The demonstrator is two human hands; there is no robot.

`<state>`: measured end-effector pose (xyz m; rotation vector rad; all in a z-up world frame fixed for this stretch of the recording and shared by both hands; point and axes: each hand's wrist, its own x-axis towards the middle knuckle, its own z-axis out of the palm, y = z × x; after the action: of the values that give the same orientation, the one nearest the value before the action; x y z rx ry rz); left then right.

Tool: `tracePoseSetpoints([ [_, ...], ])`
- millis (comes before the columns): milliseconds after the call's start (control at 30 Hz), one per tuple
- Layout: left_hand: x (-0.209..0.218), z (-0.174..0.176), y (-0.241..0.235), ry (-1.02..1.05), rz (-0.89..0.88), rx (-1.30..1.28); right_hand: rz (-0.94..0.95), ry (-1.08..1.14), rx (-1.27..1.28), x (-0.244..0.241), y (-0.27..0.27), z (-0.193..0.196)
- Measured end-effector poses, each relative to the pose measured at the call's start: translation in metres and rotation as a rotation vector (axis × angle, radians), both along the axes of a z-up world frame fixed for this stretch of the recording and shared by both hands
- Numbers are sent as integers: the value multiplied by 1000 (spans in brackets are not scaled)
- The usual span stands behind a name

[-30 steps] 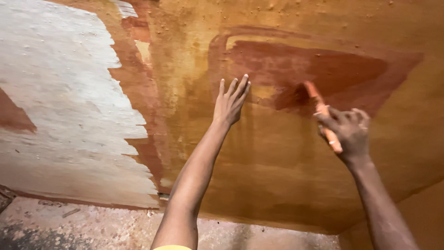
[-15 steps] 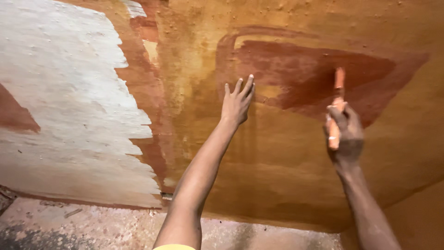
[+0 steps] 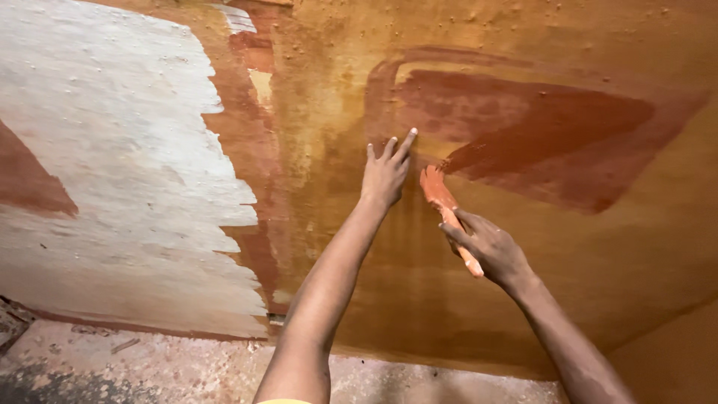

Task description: The person scoops reddish-brown plaster from a bucket using a trowel and applies it to a wall, spreading and smoothing the material in horizontal strokes. The person uses the left hand to steady the wall while the right hand manipulates the trowel.

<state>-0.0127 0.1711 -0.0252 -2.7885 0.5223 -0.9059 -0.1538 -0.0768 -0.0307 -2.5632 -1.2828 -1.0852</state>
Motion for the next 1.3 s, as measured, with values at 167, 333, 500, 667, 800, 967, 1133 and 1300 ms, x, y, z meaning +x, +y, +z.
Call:
tracePoseSetpoints([
  [167,4,-3,1,-21,-22,-10,81,35,29,2,-21,29],
  [333,4,-2,3,14,-44,-22,-235,-92,167,-5,-55,56],
  [500,2,0,3,46,-40,-19,-323,-251,511,0,-64,54],
  [667,-1,2,2,47,-34,-20,-331,-264,583,3,-59,48],
  [800,-2,2,2,36,-35,-14,-213,-129,462,8,-33,38],
  [967,4,-3,6,-10,-54,-9,-53,50,211,5,0,21],
  [1133,13,-8,4,-43,-73,-37,28,82,-83,5,11,14],
  [1300,11,-6,4,-12,-69,-31,-139,510,275,8,0,36],
])
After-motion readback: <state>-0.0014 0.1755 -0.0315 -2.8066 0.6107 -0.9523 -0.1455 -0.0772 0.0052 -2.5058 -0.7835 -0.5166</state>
